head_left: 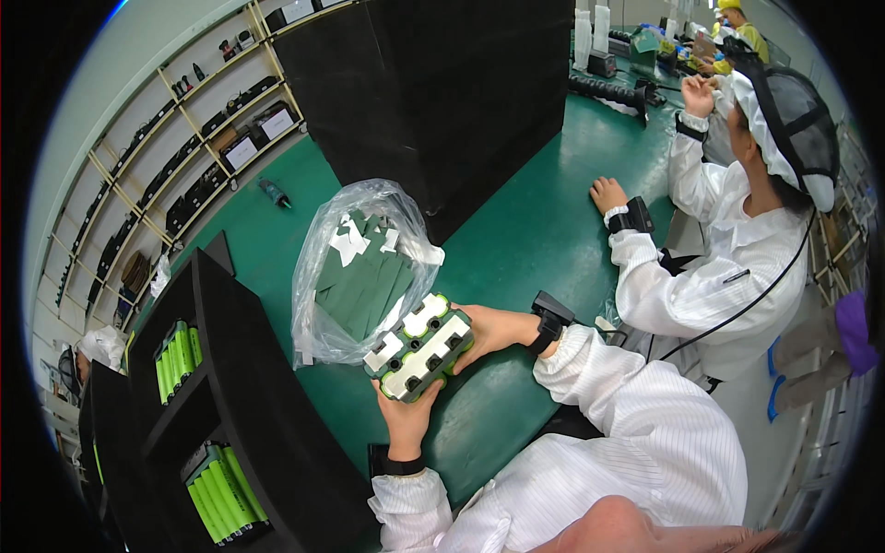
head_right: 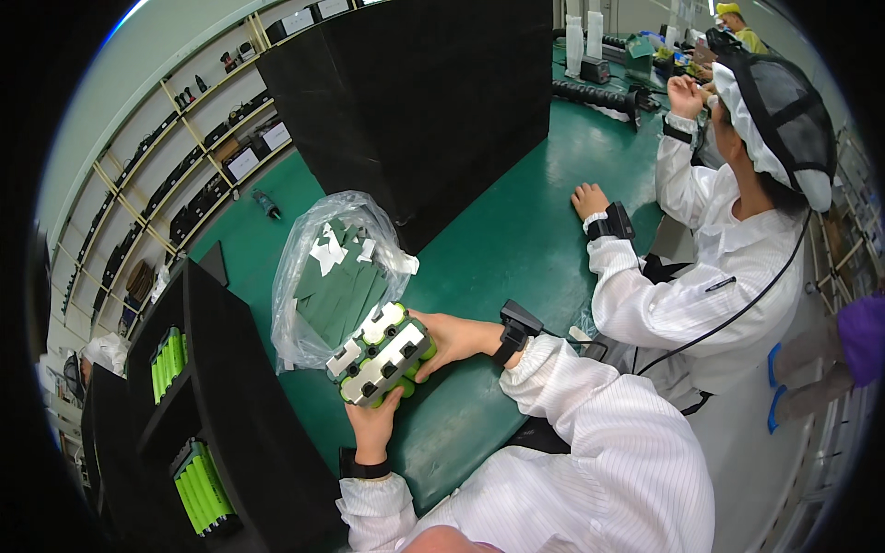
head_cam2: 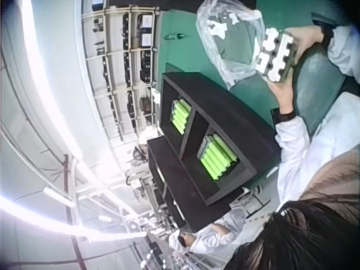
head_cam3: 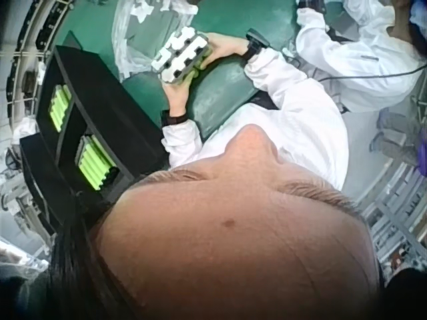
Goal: The recorder is assembling battery packs by inserting battery units into foam slots and applying adhesive strips.
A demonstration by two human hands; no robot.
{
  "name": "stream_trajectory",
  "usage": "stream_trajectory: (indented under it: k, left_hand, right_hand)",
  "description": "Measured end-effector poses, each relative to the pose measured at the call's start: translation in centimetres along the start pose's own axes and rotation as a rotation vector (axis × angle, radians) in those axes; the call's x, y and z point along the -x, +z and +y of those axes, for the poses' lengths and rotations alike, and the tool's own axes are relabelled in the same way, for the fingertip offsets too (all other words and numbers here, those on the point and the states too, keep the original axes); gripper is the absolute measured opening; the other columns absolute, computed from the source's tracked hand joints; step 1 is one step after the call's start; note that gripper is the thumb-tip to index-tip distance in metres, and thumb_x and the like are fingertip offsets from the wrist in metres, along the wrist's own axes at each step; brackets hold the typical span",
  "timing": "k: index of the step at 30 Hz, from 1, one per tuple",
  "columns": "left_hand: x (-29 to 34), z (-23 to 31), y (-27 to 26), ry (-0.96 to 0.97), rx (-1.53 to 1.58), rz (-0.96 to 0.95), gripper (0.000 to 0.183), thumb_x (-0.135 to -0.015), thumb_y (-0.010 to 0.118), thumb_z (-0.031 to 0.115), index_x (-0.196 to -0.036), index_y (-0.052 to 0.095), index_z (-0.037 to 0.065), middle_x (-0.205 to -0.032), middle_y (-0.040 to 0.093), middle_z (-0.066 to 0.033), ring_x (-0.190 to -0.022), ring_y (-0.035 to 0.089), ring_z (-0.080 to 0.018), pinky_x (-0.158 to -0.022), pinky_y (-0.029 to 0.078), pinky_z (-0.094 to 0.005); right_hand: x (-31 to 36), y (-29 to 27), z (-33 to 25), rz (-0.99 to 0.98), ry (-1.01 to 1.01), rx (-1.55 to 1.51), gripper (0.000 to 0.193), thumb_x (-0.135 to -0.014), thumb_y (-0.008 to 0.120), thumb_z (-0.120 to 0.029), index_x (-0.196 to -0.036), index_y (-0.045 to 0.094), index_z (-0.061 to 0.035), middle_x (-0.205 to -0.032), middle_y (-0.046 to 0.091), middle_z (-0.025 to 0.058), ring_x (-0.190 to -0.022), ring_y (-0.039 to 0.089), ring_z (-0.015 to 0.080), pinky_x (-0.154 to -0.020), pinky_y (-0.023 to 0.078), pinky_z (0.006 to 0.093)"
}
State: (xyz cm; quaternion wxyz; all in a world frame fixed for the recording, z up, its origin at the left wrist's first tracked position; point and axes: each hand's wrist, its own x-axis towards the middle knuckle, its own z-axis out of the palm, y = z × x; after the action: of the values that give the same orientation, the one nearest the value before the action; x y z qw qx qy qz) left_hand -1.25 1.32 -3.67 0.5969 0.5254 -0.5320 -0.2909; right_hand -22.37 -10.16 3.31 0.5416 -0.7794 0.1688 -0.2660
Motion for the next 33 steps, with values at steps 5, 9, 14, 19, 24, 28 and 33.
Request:
stream_trajectory:
  k: [5, 9, 14, 19, 24, 28, 33]
  left_hand:
    - [-0.2, 4.3, 1.0, -0.002, -0.038, -0.077, 0.050, -0.070, 0.085, 0.009, -0.113, 0.061, -0.003, -0.115, 0.061, -0.0134, -0.106, 0.059, -0.0265, -0.092, 0.046, -0.0380]
    - [0.0, 4.0, 1.1, 0.021, -0.069, -0.090, 0.056, -0.070, 0.085, 0.008, -0.117, 0.055, -0.003, -0.116, 0.060, -0.0134, -0.106, 0.059, -0.0253, -0.091, 0.047, -0.0370]
    - [-0.2, 3.8, 1.3, -0.004, -0.117, -0.213, 0.074, -0.069, 0.085, 0.009, -0.126, 0.039, -0.001, -0.116, 0.059, -0.0159, -0.107, 0.060, -0.0265, -0.092, 0.047, -0.0363]
    - [-0.2, 2.9, 1.2, 0.004, -0.305, -0.268, 0.085, -0.070, 0.086, 0.016, -0.135, 0.036, -0.007, -0.125, 0.057, -0.0221, -0.111, 0.059, -0.0311, -0.095, 0.046, -0.0382]
    - [-0.3, 3.6, 1.5, 0.038, -0.343, -0.252, 0.087, -0.071, 0.084, 0.014, -0.142, 0.037, -0.002, -0.128, 0.054, -0.0217, -0.119, 0.051, -0.0362, -0.101, 0.042, -0.0425]
    - [-0.5, 4.0, 1.6, 0.068, -0.334, -0.277, 0.086, -0.070, 0.084, 0.012, -0.143, 0.039, 0.001, -0.126, 0.056, -0.0194, -0.120, 0.053, -0.0327, -0.101, 0.043, -0.0410]
    - [-0.6, 3.5, 1.0, 0.072, -0.342, -0.277, 0.085, -0.071, 0.083, 0.011, -0.143, 0.038, 0.002, -0.128, 0.057, -0.0179, -0.118, 0.057, -0.0295, -0.101, 0.045, -0.0390]
  right_hand:
    - [0.7, -1.6, -0.5, -0.072, 0.089, 0.053, 0.098, -0.066, 0.090, -0.016, -0.145, 0.032, -0.0059, -0.130, 0.059, 0.0106, -0.118, 0.055, 0.0193, -0.102, 0.044, 0.0352]
    - [0.9, -2.3, -0.5, -0.072, 0.126, 0.059, 0.091, -0.066, 0.090, -0.015, -0.140, 0.039, -0.0048, -0.127, 0.061, 0.0099, -0.116, 0.056, 0.0183, -0.100, 0.045, 0.0339]
    - [1.7, -3.4, -0.9, -0.054, 0.134, 0.026, 0.083, -0.065, 0.090, -0.016, -0.134, 0.046, -0.0029, -0.124, 0.062, 0.0098, -0.113, 0.057, 0.0191, -0.099, 0.045, 0.0329]
    - [2.5, -4.2, -1.9, 0.043, 0.205, -0.013, 0.059, -0.065, 0.090, -0.008, -0.116, 0.061, -0.0022, -0.109, 0.069, 0.0049, -0.097, 0.061, 0.0133, -0.088, 0.050, 0.0292]
    - [3.0, -5.4, -1.5, 0.028, 0.285, 0.022, 0.065, -0.065, 0.090, -0.011, -0.120, 0.058, -0.0017, -0.117, 0.066, 0.0080, -0.107, 0.059, 0.0167, -0.096, 0.048, 0.0330]
    - [3.5, -6.0, 0.0, 0.101, 0.257, 0.042, 0.064, -0.065, 0.090, -0.010, -0.120, 0.059, -0.0017, -0.116, 0.067, 0.0071, -0.105, 0.059, 0.0145, -0.094, 0.048, 0.0326]
    - [2.9, -6.1, 1.5, 0.263, 0.119, 0.315, 0.062, -0.065, 0.088, -0.011, -0.119, 0.058, -0.0024, -0.106, 0.067, 0.0049, -0.092, 0.060, 0.0142, -0.083, 0.049, 0.0308]
